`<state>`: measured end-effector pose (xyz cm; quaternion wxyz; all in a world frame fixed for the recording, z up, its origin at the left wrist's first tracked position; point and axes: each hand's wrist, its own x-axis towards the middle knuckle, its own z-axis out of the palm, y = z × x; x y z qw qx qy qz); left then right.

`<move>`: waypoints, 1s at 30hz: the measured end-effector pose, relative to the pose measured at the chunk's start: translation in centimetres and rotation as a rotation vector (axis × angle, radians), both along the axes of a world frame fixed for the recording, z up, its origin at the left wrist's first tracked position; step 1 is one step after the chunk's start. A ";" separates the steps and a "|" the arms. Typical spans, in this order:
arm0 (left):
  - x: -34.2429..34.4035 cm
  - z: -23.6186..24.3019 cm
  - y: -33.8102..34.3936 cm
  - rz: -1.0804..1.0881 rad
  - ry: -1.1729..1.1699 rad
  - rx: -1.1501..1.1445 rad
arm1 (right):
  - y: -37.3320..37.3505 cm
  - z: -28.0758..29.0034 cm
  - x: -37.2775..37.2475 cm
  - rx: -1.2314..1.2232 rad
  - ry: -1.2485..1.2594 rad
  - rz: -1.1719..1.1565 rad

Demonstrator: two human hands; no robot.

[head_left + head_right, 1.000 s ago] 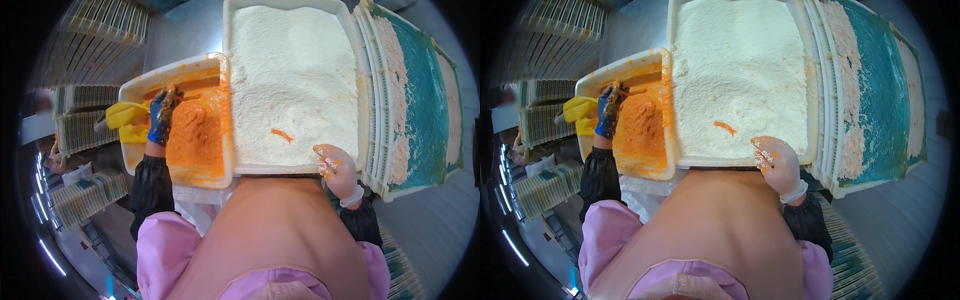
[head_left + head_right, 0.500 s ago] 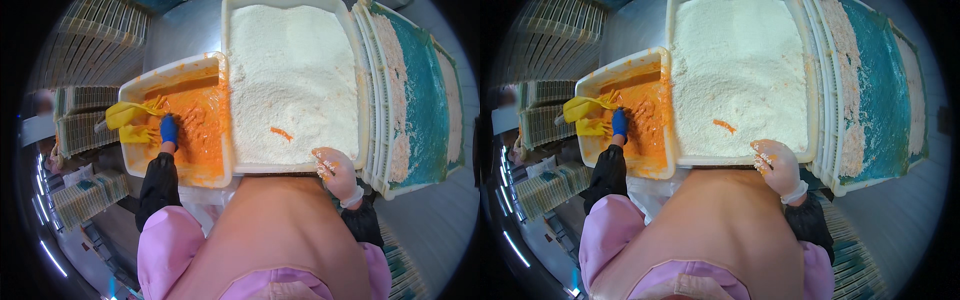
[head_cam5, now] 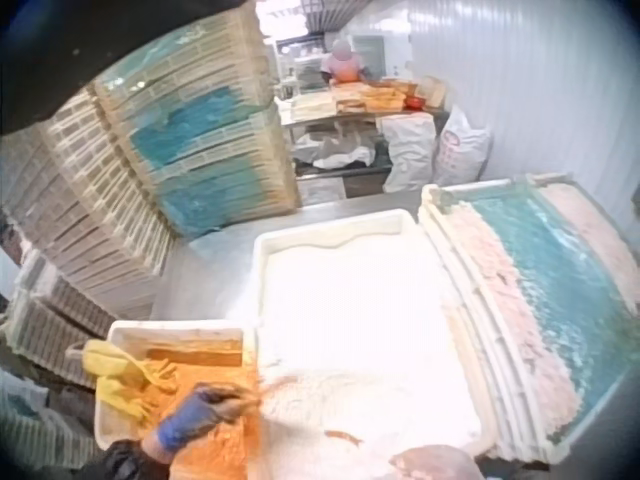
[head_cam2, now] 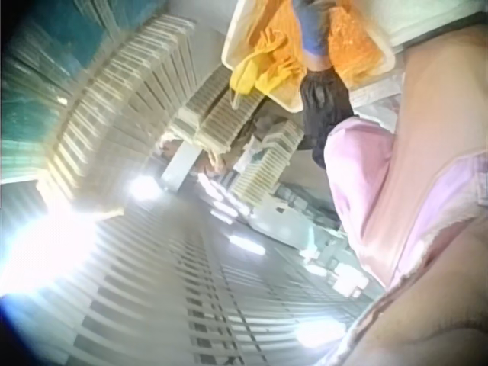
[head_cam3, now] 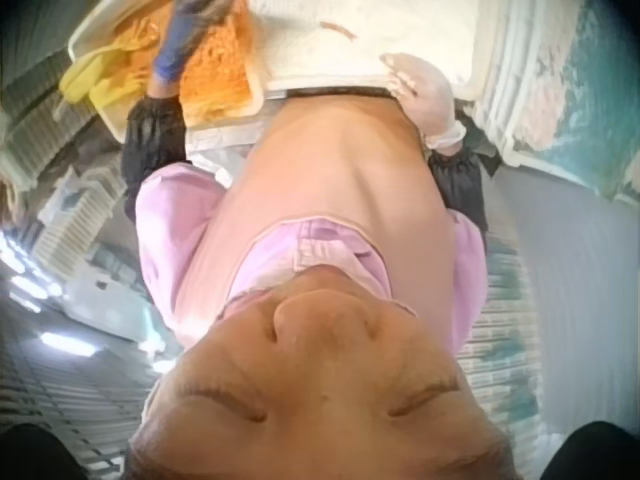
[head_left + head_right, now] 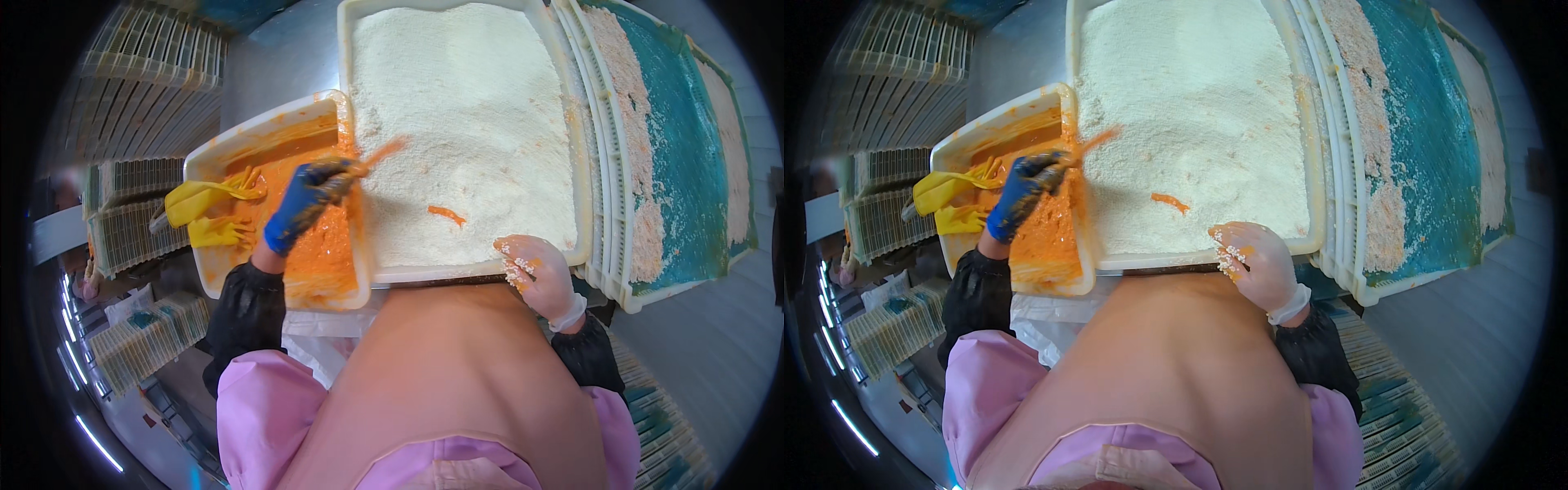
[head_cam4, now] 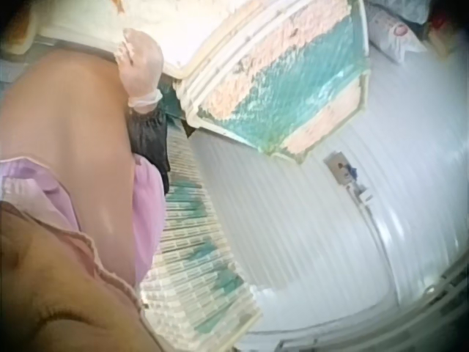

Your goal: The person repeatedly picks up small fish fillets, dips them in an orange batter, rolls them in a white dry coating, and places them on a green tray. The process is repeated continuously throughout the clip.

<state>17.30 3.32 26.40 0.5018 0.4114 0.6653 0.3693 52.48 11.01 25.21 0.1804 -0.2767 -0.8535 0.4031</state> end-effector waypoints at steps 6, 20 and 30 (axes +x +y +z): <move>6.3 -6.4 2.0 -0.511 0.739 0.255 | -0.5 -0.2 0.8 -0.018 0.008 -0.024; 6.7 -9.8 1.9 -0.604 1.055 0.245 | 0.5 -3.3 0.6 -0.113 -0.134 -0.080; 4.1 -5.1 1.1 -0.161 0.855 0.468 | 0.9 -9.6 -13.1 -0.173 -0.298 -0.148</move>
